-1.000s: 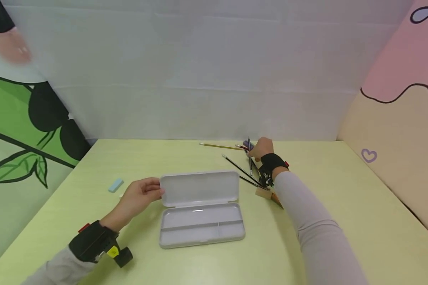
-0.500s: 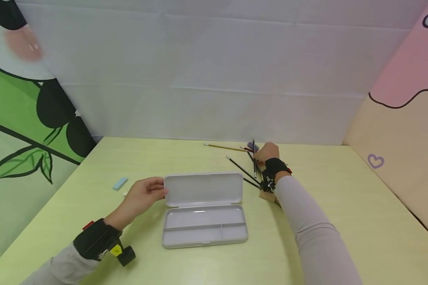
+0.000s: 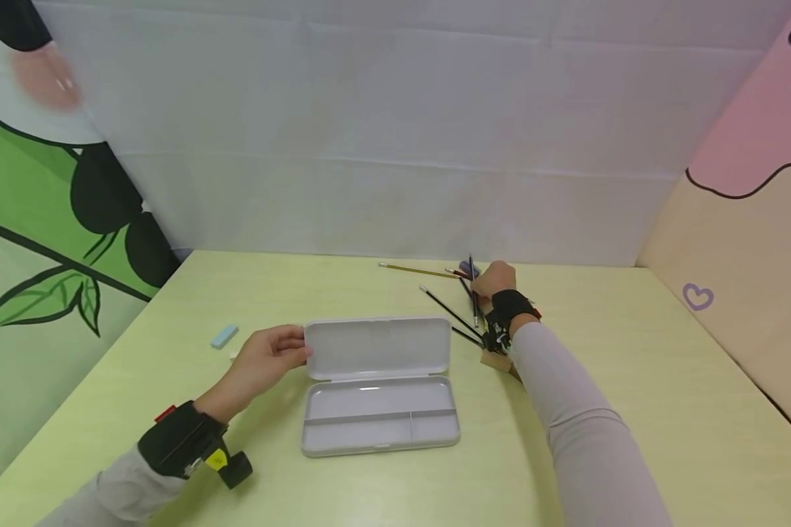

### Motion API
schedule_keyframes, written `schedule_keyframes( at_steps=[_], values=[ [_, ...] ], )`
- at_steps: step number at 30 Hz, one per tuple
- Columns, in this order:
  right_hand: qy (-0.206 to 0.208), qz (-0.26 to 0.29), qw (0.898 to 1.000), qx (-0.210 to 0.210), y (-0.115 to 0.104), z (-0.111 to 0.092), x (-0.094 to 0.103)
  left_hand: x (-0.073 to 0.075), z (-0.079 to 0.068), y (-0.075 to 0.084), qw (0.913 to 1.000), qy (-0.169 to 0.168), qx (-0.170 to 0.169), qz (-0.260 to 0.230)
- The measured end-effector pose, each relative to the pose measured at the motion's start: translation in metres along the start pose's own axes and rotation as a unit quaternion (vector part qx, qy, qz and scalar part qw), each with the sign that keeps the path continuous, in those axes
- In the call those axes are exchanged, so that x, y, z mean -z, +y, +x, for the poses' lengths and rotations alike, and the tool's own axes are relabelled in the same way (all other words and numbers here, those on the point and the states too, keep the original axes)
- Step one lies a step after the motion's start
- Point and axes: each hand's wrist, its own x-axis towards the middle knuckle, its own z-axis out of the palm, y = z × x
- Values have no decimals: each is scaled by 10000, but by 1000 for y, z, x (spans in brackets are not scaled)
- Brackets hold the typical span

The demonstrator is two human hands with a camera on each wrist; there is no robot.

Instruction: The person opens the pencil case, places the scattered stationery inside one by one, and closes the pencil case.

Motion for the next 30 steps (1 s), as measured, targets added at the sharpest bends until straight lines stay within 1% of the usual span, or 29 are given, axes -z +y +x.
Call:
schedule_keyframes(
  at_steps=[2, 4, 5, 10, 12, 15, 17, 23, 26, 28, 30],
  values=[
    [120, 79, 9998, 108, -1, -6, 3, 0, 0, 1, 10000, -3, 14, 23],
    [136, 303, 9994, 127, -2, -9, 6, 0, 0, 2, 10000, -9, 37, 32],
    [175, 433, 9988, 145, 1, -5, 3, 0, 0, 3, 10000, -10, 46, 41],
    [54, 989, 9942, 409, -9, -20, 17, 0, 0, 3, 9999, -13, 99, 46],
    [-73, 1215, 9906, 619, -14, -28, 23, 0, 0, 2, 9999, -5, 113, 23],
    [-250, 1584, 9826, 936, -20, -38, 29, -1, 1, 2, 9999, 12, 110, -40],
    [-337, 1756, 9774, 1131, -26, -45, 30, 0, -1, 0, 9999, 6, 106, -74],
    [-381, 1757, 9689, 1702, -50, -69, 34, 1, -3, -4, 9996, 46, 259, -99],
    [-395, 1752, 9633, 1996, -63, -82, 38, 2, -1, -4, 9995, 41, 267, -165],
    [-277, 1618, 9599, 2272, -70, -91, 41, 2, 0, -3, 9995, 7, 219, -247],
    [-39, 1461, 9540, 2618, -77, -98, 43, 2, 3, -3, 9993, -12, 177, -330]
  ],
)
